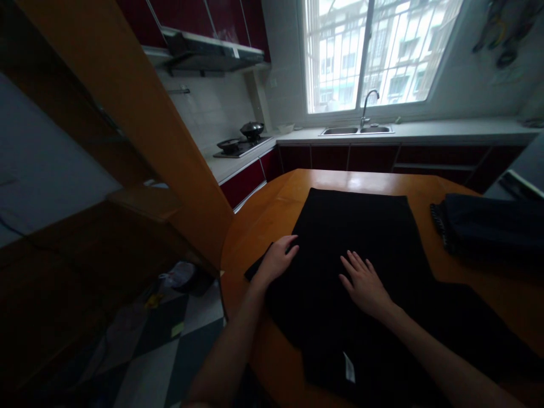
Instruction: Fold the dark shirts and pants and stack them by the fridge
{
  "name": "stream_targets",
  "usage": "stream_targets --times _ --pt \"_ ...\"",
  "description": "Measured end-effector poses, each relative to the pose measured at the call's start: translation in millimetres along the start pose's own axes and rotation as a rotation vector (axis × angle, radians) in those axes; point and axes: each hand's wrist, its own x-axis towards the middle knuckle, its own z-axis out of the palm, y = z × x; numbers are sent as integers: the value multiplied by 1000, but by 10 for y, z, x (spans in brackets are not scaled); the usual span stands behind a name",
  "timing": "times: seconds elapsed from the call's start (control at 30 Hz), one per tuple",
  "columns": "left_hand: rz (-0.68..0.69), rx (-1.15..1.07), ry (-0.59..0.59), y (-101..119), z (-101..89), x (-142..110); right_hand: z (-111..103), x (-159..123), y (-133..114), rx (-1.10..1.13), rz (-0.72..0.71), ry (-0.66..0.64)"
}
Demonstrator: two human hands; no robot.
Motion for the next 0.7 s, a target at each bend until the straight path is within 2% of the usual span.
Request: stream_targets --times 0.1,0.17,0.27,0.37,0.47,0.7 --pt "-278 267 251 -275 -227 -211 -5 0 -4 -5 -6 0" --pt "-414 426 305 -438 -278 -441 5 3 2 -15 -7 0" --pt "-473 536 250 -615 -249 -789 25 8 17 -31 -9 3" --pt "-488 570 241 -721 -202 -988 34 10 24 -36 -7 8" --pt "-497 523 238 -781 -197 -1015 32 8 26 -34 -2 13" --pt "-559 339 89 -799 -280 -898 37 10 36 4 -8 26"
